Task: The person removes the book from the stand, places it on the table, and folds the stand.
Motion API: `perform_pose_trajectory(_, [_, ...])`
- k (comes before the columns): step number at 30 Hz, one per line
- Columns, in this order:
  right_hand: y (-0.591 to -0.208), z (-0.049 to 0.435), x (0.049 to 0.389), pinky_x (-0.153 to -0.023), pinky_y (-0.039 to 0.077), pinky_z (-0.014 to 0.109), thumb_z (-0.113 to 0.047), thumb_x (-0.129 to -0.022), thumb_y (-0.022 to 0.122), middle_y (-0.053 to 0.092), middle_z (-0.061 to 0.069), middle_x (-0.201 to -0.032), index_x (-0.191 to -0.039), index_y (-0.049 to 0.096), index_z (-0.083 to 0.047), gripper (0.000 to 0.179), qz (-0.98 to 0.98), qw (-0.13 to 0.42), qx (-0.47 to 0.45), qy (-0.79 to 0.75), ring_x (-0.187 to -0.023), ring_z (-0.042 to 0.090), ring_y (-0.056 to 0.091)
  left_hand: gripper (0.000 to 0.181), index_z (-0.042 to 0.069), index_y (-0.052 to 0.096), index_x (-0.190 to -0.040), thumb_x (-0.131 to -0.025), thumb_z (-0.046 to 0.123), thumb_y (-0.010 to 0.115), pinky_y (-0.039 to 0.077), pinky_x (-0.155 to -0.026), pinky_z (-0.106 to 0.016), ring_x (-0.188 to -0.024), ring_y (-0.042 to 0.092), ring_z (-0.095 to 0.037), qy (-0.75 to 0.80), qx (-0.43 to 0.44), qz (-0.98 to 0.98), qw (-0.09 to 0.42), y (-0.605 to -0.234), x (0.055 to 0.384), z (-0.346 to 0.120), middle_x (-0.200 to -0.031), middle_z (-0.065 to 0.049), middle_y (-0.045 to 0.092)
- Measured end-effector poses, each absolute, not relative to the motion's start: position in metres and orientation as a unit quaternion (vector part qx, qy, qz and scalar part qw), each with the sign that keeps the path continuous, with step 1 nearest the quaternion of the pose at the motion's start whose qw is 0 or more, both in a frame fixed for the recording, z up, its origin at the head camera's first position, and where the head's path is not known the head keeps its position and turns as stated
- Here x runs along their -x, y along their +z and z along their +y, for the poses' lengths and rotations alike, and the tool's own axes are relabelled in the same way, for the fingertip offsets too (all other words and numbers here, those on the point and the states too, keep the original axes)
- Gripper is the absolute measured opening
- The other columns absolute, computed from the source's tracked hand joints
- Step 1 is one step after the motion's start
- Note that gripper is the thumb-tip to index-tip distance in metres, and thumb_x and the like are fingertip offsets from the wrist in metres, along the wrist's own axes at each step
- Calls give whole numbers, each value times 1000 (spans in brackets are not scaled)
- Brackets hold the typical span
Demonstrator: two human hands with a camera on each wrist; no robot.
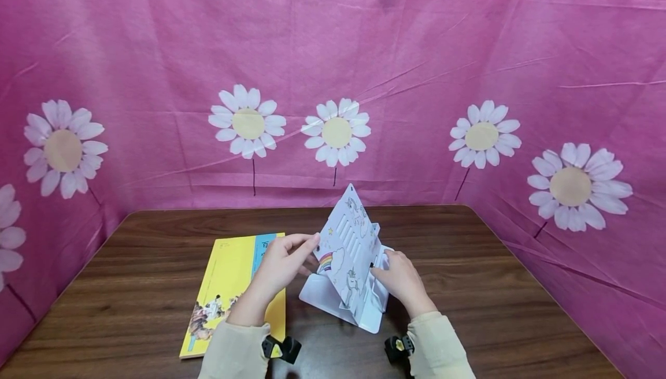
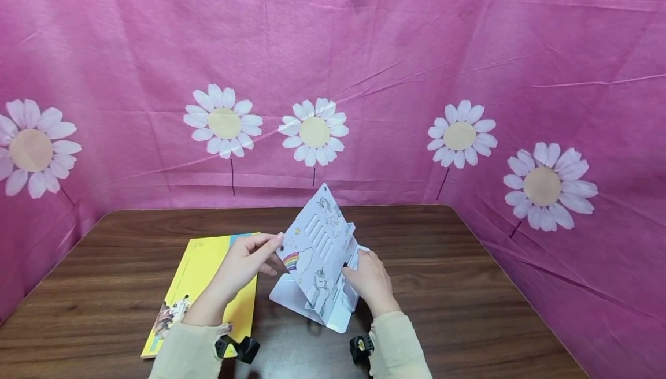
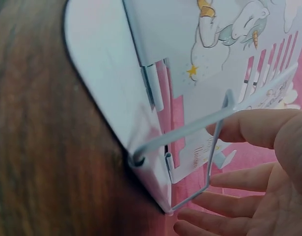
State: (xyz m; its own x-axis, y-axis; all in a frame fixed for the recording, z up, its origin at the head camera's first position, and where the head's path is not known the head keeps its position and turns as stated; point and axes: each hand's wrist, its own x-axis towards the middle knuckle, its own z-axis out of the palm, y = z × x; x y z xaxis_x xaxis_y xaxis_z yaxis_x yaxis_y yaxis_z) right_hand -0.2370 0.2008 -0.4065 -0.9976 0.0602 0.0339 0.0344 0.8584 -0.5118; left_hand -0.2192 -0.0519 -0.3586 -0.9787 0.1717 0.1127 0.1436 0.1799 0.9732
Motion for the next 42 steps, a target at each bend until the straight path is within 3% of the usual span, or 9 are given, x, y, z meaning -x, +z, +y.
perform_pose_trajectory(3, [-405, 202, 237, -96, 49, 56, -21, -86, 69, 63, 27, -124, -128, 59, 8, 52, -964, 21, 22, 264, -109, 38, 61, 30, 3, 73, -113, -98, 28, 63, 61, -65, -33, -67, 70, -21, 633, -105, 767, 10, -358, 219, -52, -83, -12, 74])
perform_pose_trajectory(7, [-404, 203, 237, -94, 50, 54, -21, -85, 70, 65, 26, -120, -127, 60, 8, 52, -963, 7, 22, 267, -102, 34, 62, 30, 2, 74, -111, -97, 27, 63, 61, -65, -32, -66, 71, -26, 634, -105, 766, 5, -358, 219, -51, -81, -12, 73])
perform_pose_trajectory(17, [-408, 203, 239, -107, 41, 58, -18, -89, 63, 52, 35, -137, -137, 48, 13, 59, -960, 0, 13, 280, -130, 48, 49, 29, 2, 74, -110, -96, 26, 66, 61, -67, -32, -66, 71, -27, 627, -114, 771, 4, -359, 217, -50, -83, -13, 74])
perform_pose_trajectory(27, [-414, 206, 241, -113, 35, 58, -14, -93, 57, 43, 32, -147, -143, 41, 11, 59, -946, -12, 4, 323, -138, 46, 40, 32, 3, 75, -108, -94, 30, 68, 62, -68, -33, -65, 71, -19, 624, -121, 772, 19, -356, 216, -48, -88, -13, 75])
perform_pose_trajectory(42, [-420, 208, 246, -120, 20, 56, -9, -98, 50, 26, 27, -157, -148, 32, 12, 57, -924, -39, -35, 380, -148, 42, 23, 36, -1, 76, -101, -94, 33, 67, 62, -67, -34, -69, 74, -25, 621, -153, 767, 51, -354, 213, -45, -80, -18, 75])
